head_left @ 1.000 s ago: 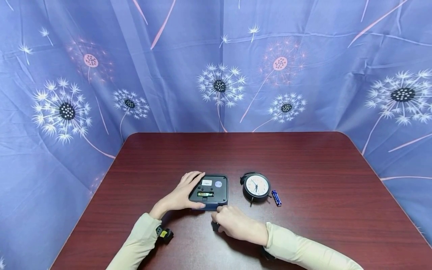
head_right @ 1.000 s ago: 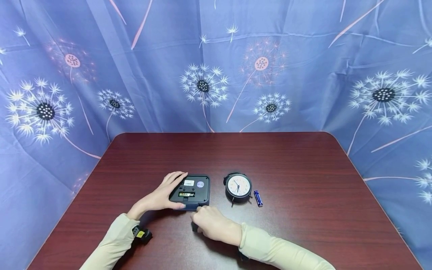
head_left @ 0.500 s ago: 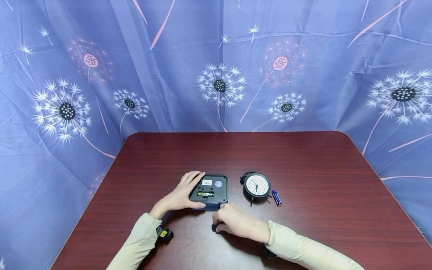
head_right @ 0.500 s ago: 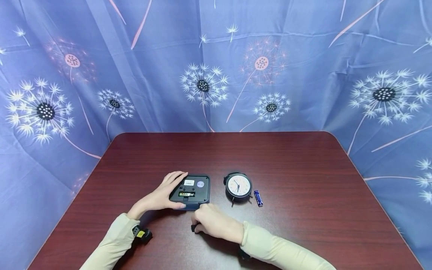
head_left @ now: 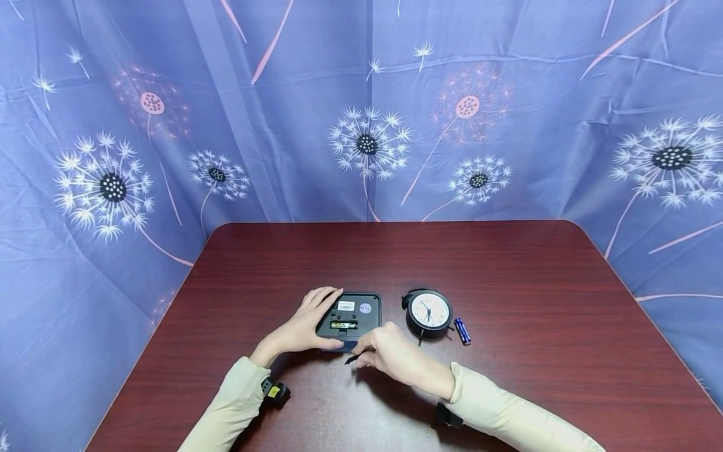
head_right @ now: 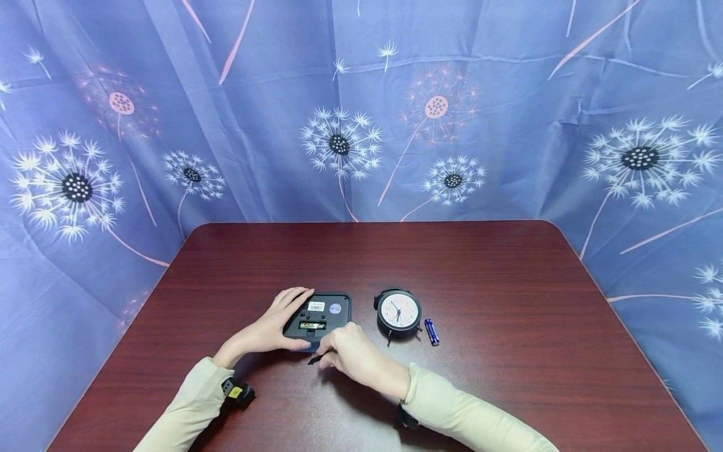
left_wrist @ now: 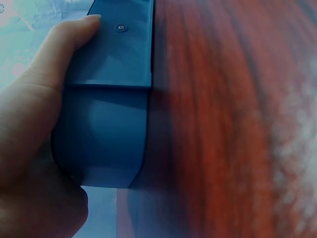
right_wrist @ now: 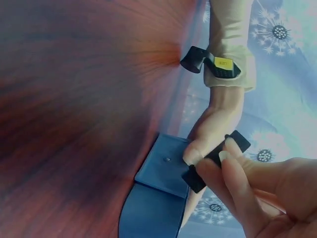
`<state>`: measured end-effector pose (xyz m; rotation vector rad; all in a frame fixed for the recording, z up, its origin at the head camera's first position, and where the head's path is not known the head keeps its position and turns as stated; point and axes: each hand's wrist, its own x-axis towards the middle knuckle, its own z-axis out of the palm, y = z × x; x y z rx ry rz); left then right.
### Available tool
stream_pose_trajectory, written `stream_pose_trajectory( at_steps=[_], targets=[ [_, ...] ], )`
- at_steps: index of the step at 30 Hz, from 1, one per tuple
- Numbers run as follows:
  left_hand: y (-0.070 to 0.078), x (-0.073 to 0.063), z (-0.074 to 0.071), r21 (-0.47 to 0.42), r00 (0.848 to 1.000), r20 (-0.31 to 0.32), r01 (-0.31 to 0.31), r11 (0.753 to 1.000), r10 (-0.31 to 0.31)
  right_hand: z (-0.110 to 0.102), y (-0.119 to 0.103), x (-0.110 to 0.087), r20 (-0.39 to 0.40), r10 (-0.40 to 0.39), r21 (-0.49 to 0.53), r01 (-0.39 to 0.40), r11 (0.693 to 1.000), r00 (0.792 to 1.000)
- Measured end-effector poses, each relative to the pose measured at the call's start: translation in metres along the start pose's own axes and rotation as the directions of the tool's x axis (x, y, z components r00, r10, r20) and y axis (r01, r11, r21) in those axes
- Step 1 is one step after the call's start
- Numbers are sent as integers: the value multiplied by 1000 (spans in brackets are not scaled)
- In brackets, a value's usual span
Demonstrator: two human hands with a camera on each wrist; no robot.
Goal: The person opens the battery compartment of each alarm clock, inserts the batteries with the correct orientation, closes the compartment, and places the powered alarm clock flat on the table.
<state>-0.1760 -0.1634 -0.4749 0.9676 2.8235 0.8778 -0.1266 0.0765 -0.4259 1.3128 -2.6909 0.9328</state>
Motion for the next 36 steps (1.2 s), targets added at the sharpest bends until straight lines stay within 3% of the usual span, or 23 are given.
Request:
stream_pose_trajectory(
  at_steps=[5,13,18,23,30,36],
  targets=[
    [1,0,0,-5,1000,-3,1,1000,-1,-2,-1,2,-77,-39,-34,37,999,996],
    [3,0,-1,-5,1000,-9,-21,1000,21,-2,-1,6,-105,-41,-46,36,998,994],
    [3,-1,-2,-4,1000,-3,-2,1000,2,1,-1,13,-165,-30,-147,6,989,986],
    [3,-1,-3,-8,1000,8,4,1000,-4,2,-4,21,-187,-4,-261,-45,964,982],
    [0,-1,-1,-19,1000,-12,-29,999,28,7,-5,32,-179,-69,-427,-14,904,981],
    [-1,-1,1,-25,1000,-13,-23,999,23,14,-2,38,-175,-100,-495,0,869,979]
  ],
)
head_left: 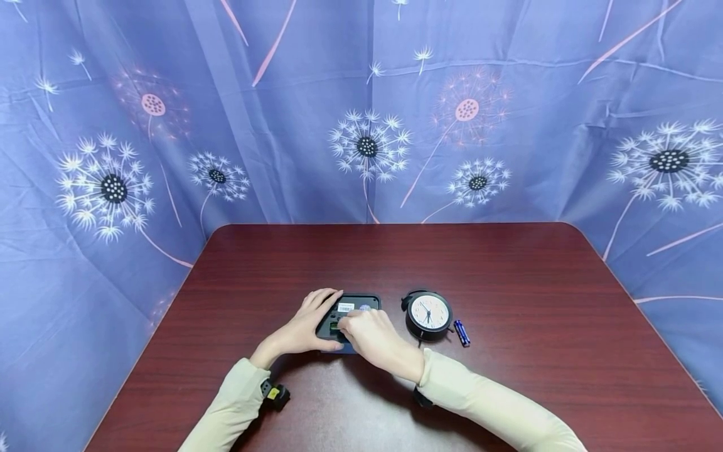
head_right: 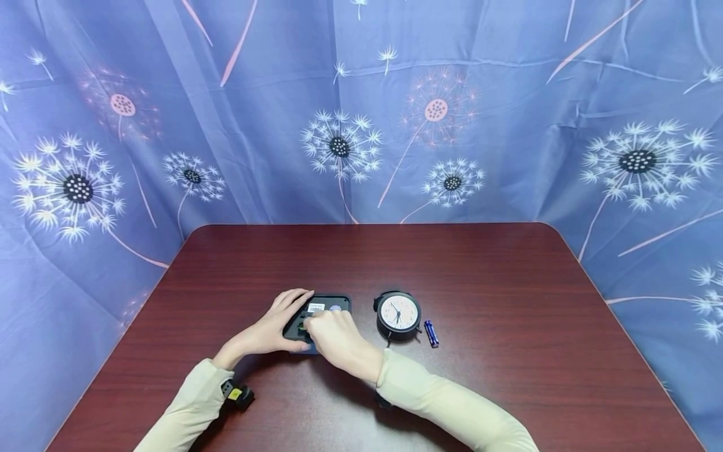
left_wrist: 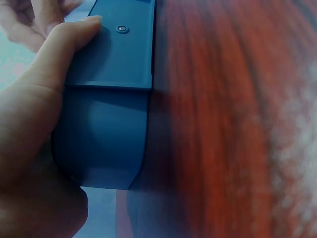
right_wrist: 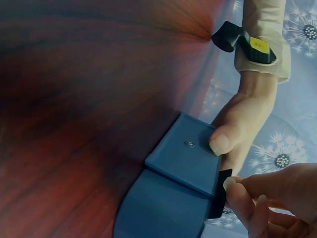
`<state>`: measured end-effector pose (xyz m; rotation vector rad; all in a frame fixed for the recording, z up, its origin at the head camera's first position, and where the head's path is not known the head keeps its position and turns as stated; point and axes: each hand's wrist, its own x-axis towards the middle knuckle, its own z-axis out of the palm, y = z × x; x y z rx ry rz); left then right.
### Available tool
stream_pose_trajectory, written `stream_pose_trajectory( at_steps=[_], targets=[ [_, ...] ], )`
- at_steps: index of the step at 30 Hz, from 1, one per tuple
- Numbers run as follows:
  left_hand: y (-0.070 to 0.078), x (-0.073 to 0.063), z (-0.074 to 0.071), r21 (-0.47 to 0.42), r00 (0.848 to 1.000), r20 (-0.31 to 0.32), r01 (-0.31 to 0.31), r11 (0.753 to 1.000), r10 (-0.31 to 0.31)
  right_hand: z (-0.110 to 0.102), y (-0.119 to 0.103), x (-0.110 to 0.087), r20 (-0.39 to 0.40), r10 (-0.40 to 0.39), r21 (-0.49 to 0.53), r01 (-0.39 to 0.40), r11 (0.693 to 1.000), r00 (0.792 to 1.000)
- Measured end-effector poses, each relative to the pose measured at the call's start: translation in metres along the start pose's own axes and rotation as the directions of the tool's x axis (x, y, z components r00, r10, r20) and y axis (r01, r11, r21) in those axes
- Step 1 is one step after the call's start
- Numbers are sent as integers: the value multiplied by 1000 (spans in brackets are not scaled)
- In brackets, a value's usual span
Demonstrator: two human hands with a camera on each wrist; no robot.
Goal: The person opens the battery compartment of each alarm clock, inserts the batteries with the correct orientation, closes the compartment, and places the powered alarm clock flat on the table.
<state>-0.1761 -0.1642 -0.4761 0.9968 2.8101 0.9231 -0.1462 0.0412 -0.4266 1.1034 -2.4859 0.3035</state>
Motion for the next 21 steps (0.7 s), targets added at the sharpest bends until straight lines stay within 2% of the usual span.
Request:
stream_pose_trajectory(
  at_steps=[9,21],
  targets=[
    [0,1,1,1,1000,-6,-8,1000,8,12,-1,3,-17,9,-60,-10,998,1000],
    [0,1,1,3,1000,-11,-4,1000,4,17,-5,5,43,5,-92,-1,996,999]
  ],
)
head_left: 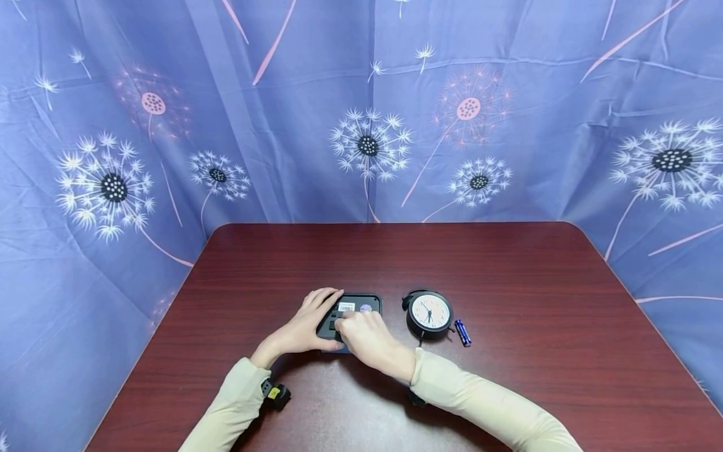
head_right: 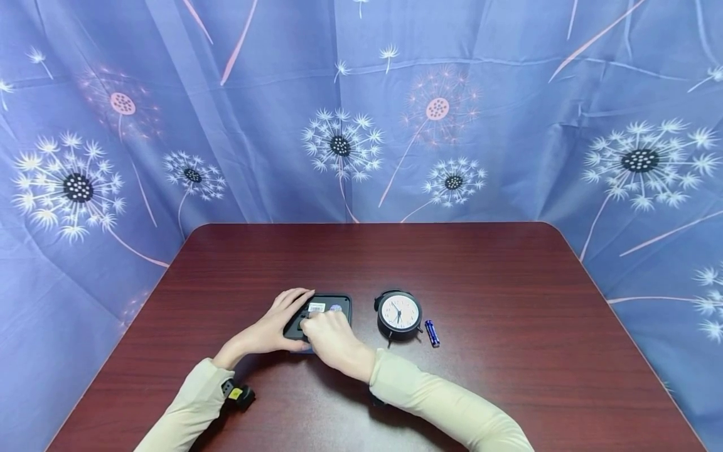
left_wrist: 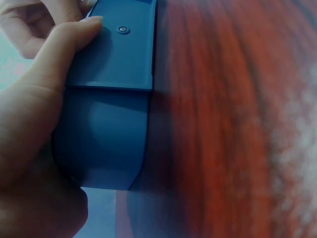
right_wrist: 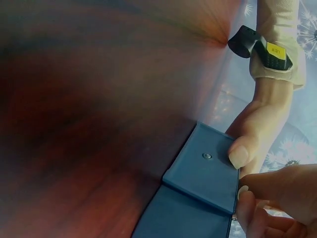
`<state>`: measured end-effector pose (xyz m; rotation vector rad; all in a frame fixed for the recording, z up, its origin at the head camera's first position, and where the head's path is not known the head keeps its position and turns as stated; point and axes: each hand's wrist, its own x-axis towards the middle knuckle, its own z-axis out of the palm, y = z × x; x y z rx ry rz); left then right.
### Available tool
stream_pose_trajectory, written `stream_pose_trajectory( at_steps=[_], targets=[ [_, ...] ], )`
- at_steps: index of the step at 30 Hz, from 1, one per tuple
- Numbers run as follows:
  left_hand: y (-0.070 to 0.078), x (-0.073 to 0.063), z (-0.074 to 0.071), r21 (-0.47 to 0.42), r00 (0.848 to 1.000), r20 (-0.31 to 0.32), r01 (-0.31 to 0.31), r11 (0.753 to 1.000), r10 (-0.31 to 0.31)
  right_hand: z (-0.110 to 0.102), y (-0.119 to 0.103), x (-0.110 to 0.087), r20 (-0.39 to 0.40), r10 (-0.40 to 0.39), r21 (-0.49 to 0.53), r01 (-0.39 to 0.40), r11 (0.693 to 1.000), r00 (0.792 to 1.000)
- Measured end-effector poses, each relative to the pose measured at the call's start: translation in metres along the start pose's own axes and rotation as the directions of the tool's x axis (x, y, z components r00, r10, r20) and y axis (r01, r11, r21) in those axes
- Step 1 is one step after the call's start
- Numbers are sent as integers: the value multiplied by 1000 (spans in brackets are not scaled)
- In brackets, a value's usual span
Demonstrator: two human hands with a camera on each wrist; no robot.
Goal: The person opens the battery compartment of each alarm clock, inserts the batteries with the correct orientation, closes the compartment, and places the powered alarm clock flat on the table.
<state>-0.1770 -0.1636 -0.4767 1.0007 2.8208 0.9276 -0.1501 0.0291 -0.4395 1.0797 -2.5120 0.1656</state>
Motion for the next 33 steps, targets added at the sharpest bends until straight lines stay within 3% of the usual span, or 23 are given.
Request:
stream_pose_trajectory(
  at_steps=[8,14,17,20,23,25,27,33],
  targets=[
    [1,-1,-2,-6,1000,24,10,1000,-10,3,3,-1,1,49,35,-49,998,999],
    [1,-2,-3,-10,999,38,15,1000,-15,2,6,-1,7,189,152,-187,970,982],
    [1,-1,-3,-17,999,38,12,1000,-12,2,8,1,75,287,221,-297,929,955],
    [3,-1,-3,-24,999,40,10,1000,-9,1,13,5,186,370,287,-410,865,910],
    [3,-1,-4,-10,999,34,3,1000,-2,2,18,9,285,406,341,-488,803,868],
    [3,-2,-3,5,999,33,0,1000,0,2,21,10,330,405,359,-510,781,853],
    [3,-2,-3,14,1000,29,-4,1000,3,2,24,11,364,397,364,-521,772,843],
    [6,-1,-4,0,999,34,-15,1000,15,2,35,17,443,364,329,-527,784,819]
  ],
)
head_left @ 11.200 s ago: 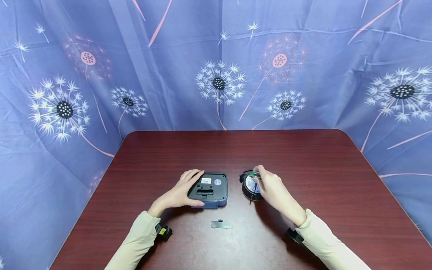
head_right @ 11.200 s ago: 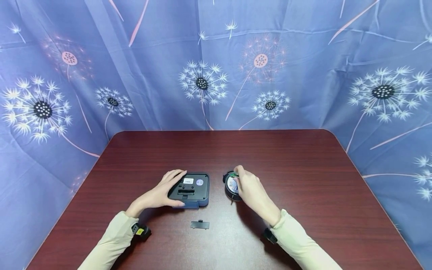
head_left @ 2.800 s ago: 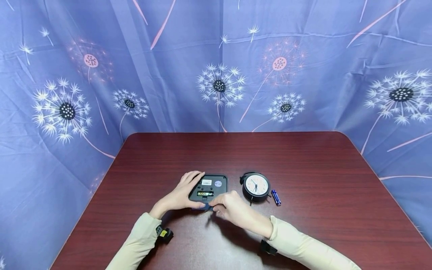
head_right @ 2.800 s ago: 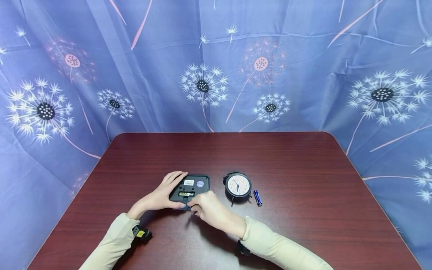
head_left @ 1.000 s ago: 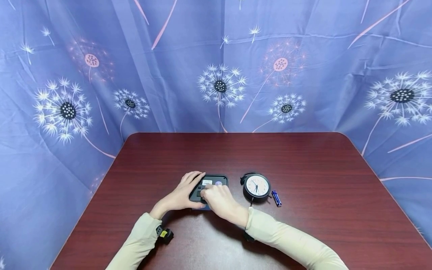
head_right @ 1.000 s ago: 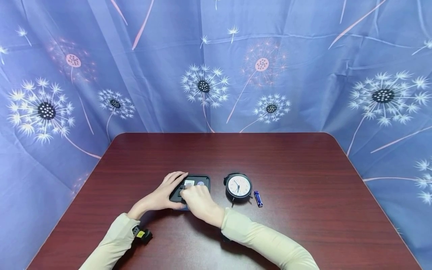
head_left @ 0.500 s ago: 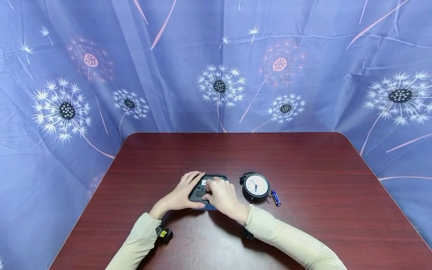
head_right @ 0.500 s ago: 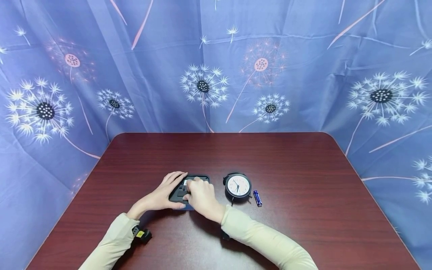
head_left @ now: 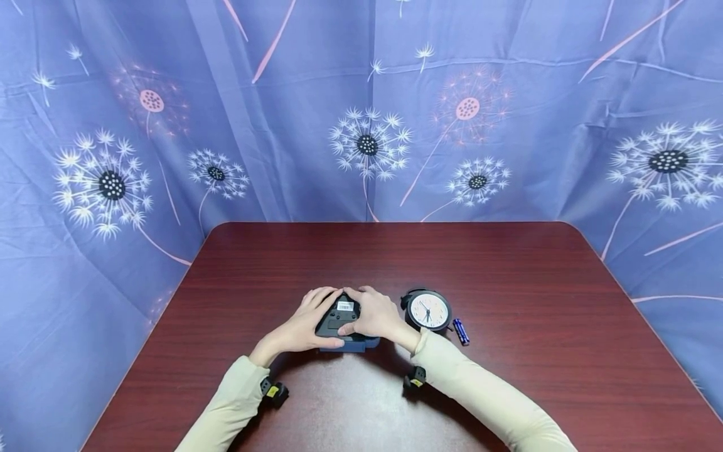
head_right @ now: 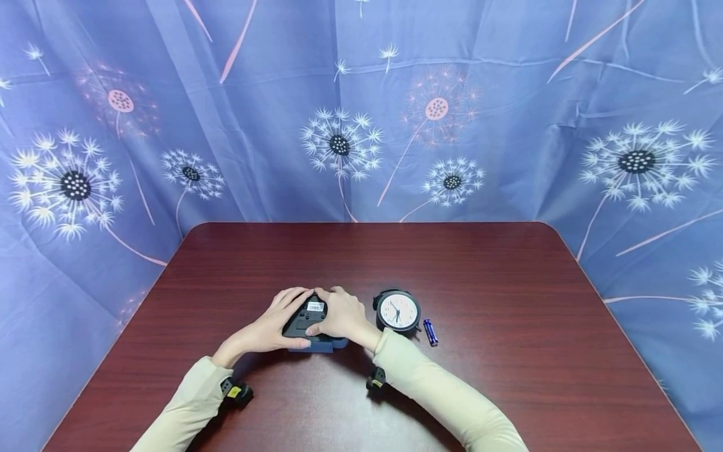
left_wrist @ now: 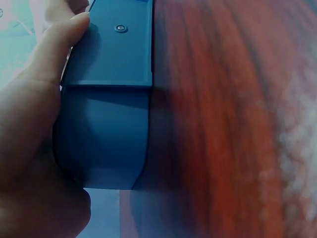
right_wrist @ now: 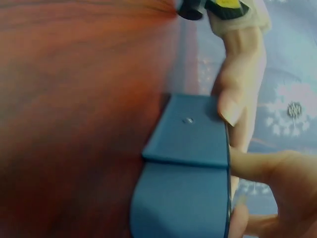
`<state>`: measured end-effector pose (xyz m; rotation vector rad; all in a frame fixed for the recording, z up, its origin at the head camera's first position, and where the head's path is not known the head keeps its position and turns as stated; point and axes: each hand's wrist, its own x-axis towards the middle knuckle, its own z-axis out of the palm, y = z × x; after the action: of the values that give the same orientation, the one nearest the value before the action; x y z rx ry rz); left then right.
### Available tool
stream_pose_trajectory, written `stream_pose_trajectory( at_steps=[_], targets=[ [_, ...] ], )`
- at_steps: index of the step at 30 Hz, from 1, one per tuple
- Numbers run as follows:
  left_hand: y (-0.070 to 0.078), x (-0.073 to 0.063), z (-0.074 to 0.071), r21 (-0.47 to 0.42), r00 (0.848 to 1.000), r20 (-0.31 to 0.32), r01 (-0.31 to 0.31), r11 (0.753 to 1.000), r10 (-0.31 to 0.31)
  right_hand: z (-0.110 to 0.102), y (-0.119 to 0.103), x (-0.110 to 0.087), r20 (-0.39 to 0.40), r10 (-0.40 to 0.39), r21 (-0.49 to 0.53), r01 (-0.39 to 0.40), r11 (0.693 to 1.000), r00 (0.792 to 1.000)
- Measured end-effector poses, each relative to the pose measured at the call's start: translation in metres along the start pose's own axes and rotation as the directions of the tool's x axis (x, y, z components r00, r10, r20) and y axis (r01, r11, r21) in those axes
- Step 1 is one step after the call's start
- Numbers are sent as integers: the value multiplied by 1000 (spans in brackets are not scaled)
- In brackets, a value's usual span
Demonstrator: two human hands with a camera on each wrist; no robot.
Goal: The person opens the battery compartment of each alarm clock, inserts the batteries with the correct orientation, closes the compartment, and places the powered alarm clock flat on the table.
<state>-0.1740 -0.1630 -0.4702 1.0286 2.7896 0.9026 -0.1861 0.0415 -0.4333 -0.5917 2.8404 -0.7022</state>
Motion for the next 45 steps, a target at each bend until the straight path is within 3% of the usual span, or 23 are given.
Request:
stream_pose_trajectory(
  at_steps=[6,14,29,35,38,41,45],
  targets=[
    [1,1,-2,-10,1000,10,-3,1000,3,-6,2,8,45,37,31,-39,999,998],
    [-1,0,-1,-11,1000,14,17,1000,-17,-4,-2,9,43,61,60,-64,996,997],
    [-2,-1,1,-19,999,22,33,999,-33,1,5,4,-9,-70,80,70,994,998],
    [-2,0,0,-27,1000,7,17,999,-17,-1,7,-8,-66,-143,127,151,980,987],
    [-3,0,-1,-40,1000,14,20,999,-19,-3,10,-17,-97,-164,96,173,980,982],
    [-3,-1,-2,-59,998,30,52,997,-50,-6,15,-22,-69,-163,40,166,985,984],
    [-1,-1,-3,-102,994,50,105,989,-100,-9,22,-26,36,-150,45,149,988,988]
  ],
)
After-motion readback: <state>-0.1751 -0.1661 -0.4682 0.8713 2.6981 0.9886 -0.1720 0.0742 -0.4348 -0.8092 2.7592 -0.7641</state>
